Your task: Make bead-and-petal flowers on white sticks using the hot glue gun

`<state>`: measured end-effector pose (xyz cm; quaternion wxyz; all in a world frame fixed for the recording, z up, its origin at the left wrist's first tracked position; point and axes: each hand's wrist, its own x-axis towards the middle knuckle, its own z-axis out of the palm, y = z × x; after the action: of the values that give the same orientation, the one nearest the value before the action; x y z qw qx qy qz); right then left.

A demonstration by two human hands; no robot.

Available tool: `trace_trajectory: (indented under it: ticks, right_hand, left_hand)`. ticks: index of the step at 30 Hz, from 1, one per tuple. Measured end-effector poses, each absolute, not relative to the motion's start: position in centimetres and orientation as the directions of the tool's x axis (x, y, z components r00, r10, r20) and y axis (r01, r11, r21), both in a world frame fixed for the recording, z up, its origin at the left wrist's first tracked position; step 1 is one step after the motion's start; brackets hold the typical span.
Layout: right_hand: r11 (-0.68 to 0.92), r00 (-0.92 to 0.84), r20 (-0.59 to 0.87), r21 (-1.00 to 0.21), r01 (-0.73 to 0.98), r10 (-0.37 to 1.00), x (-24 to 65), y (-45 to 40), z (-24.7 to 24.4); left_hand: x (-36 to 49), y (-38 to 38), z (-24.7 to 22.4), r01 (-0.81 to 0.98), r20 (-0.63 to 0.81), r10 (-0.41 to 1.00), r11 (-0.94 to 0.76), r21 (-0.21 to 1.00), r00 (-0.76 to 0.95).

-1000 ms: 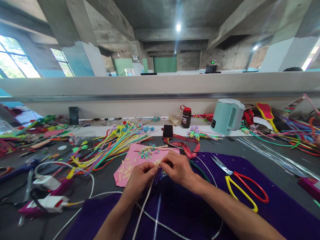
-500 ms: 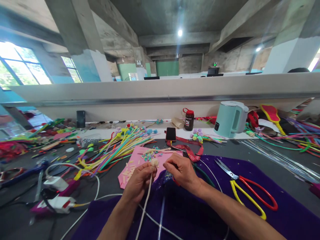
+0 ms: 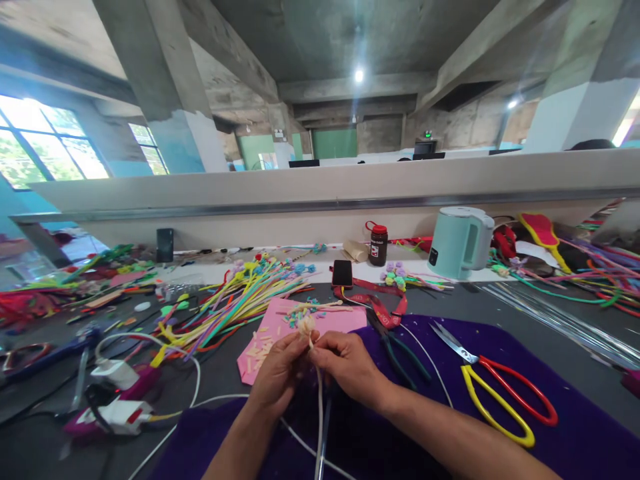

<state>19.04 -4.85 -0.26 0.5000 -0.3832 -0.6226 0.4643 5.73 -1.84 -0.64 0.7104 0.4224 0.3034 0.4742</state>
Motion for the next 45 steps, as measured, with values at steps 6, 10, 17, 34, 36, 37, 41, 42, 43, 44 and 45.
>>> trace_trajectory:
  ticks: [6, 10, 17, 34, 36, 37, 41, 42, 43, 44, 45]
  right_hand:
    - [0.208, -0.215, 0.216, -0.976, -0.058, 0.952, 19.18, -4.76, -0.07]
    - [0.186, -0.222, 0.195, -0.981, -0.061, 0.955, 19.17, -4.69, -0.21]
    - [0.201, -0.192, 0.196, -0.979, 0.007, 0.962, 18.99, -4.34, -0.78]
    - [0.226, -0.17, 0.214, -0.973, 0.055, 0.962, 18.71, -3.94, -0.75]
    - [0.225, -0.172, 0.214, -0.973, 0.05, 0.962, 18.65, -3.9, -0.8]
    - [0.226, -0.173, 0.215, -0.973, 0.044, 0.961, 18.61, -3.89, -0.83]
    - [0.234, -0.173, 0.225, -0.972, 0.028, 0.959, 18.51, -3.88, -0.95]
    - [0.236, -0.175, 0.228, -0.971, 0.027, 0.958, 18.49, -3.88, -0.98]
    - [0.238, -0.177, 0.23, -0.971, 0.026, 0.957, 18.48, -3.89, -1.0]
    - [0.24, -0.179, 0.232, -0.971, 0.024, 0.956, 18.48, -3.91, -1.02]
    - [0.24, -0.182, 0.232, -0.971, 0.021, 0.955, 18.46, -3.93, -1.04]
  left_hand:
    - [5.51, -1.88, -0.29, -0.382, -0.018, 0.901, 0.202, 0.902, 0.433]
    - [5.63, -1.85, -0.2, -0.39, -0.012, 0.906, 0.194, 0.9, 0.423]
    - [5.89, -1.7, -0.75, -0.353, -0.064, 0.949, 0.177, 0.919, 0.31]
    - [6.1, -1.77, -0.71, -0.263, -0.011, 0.981, 0.063, 0.963, 0.196]
    - [6.08, -1.67, -0.86, -0.276, -0.021, 0.981, 0.074, 0.958, 0.193]
    - [6.07, -1.63, -0.93, -0.282, -0.023, 0.981, 0.077, 0.956, 0.192]
    - [6.0, -1.54, -1.12, -0.302, -0.008, 0.979, 0.071, 0.951, 0.204]
    - [5.98, -1.54, -1.13, -0.308, -0.001, 0.978, 0.067, 0.949, 0.208]
    - [5.97, -1.54, -1.14, -0.316, 0.006, 0.978, 0.062, 0.947, 0.21]
    - [5.96, -1.56, -1.13, -0.325, 0.014, 0.977, 0.056, 0.944, 0.211]
    - [5.96, -1.58, -1.1, -0.335, 0.021, 0.977, 0.052, 0.941, 0.211]
